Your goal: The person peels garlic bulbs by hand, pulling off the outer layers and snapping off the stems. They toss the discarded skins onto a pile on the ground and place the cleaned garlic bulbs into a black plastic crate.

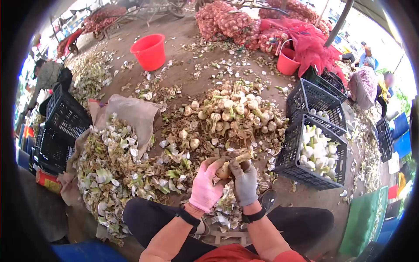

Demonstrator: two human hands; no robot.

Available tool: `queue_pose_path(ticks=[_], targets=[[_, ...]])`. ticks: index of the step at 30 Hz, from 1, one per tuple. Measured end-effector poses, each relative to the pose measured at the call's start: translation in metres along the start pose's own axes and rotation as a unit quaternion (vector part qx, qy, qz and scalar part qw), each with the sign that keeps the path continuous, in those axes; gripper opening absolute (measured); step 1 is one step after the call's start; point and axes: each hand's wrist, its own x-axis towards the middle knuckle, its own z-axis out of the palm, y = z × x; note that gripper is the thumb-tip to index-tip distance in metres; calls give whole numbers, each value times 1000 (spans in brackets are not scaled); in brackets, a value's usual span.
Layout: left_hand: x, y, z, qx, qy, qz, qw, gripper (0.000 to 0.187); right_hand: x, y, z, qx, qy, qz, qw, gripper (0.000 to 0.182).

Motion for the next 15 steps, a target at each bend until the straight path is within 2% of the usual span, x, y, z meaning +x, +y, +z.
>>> queue_pose_path(ticks=[1,3,5,7,9,10,12,15], targets=[[1,2,0,-28,-6,-26,999,61,-2,-4,-4,1,1,-3,1000,32],[1,8,2,-10,-2,-15,1000,60,-4,-12,-15,10,-61,8,998,31],[0,3,3,-46,-31,-28,998,62,-6,-18,-20,-15,-68,-8,998,30],[-1,1,1,-56,-46,-41,997,60,-8,-20,-24,-89,-93,-46,991,25],[-3,-6,-1,-228,-91,-161,956,62,-12,-22,-28,-138,-92,-52,985,23],[-2,-7,-4,-227,-89,-161,956,62,-13,-22,-28,-187,-92,-58,976,22],[-3,-5,-9,-343,-103,-221,907,63,-14,-23,-23,-210,-70,-79,972,23],[-2,-4,-9,-401,-102,-241,878,64,-13,-27,-15,-258,-37,-99,960,25]])
